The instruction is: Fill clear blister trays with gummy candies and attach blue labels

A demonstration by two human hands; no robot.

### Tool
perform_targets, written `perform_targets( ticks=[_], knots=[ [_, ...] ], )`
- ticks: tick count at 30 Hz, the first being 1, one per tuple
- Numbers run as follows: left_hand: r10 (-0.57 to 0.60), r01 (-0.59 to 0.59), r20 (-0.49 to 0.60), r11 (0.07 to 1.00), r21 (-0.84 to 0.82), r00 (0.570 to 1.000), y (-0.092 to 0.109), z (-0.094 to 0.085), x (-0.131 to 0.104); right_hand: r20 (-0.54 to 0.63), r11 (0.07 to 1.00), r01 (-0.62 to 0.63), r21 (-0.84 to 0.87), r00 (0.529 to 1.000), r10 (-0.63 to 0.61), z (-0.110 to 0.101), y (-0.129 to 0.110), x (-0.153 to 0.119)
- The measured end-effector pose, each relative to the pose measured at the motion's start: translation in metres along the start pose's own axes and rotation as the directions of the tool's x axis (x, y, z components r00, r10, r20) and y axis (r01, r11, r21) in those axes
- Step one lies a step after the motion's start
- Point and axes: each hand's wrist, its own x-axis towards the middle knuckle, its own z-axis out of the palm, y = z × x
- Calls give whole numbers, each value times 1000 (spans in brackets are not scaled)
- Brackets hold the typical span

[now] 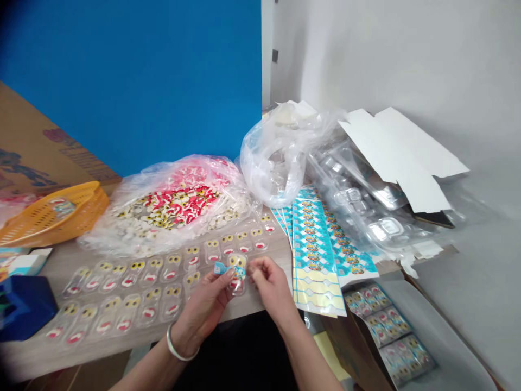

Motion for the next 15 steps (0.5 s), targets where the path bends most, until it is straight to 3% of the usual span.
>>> perform_targets(
  ticks=[2, 9, 15],
  knots=[
    [60, -60, -45, 998, 16, 997, -4, 1, 3, -72, 1000, 26, -10, 997, -27, 3, -2, -5],
    [180, -177, -30, 981, 83, 983, -6, 0, 1, -76, 992, 83, -96, 993, -91, 8, -6, -16],
    [52, -52, -3, 994, -96, 999, 2, -6, 0, -47, 999, 54, 0, 997, -53, 6, -8, -18]
  ],
)
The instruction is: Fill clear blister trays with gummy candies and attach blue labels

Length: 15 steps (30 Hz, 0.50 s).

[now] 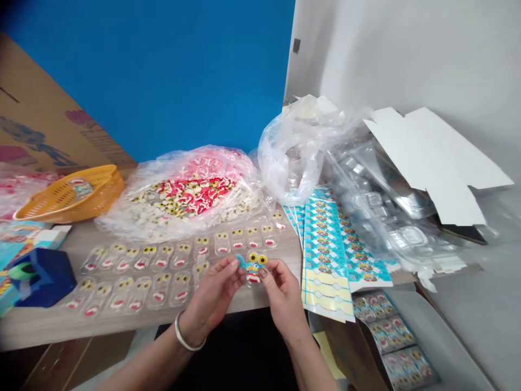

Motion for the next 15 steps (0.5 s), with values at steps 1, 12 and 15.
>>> perform_targets(
  ticks=[1, 12, 15],
  knots=[
    [-39, 39, -2, 999, -24, 999, 0, 0, -1, 13, 1000, -4, 15, 1000, 4, 1, 1, -1],
    [-305, 300, 119, 952, 58, 945, 6, -3, -8, 46, 997, -47, -61, 998, 50, 11, 11, -3],
    [-45, 46, 40, 999, -25, 998, 2, -10, -10, 1, 995, -38, -89, 999, 39, 15, 28, 1]
  ],
)
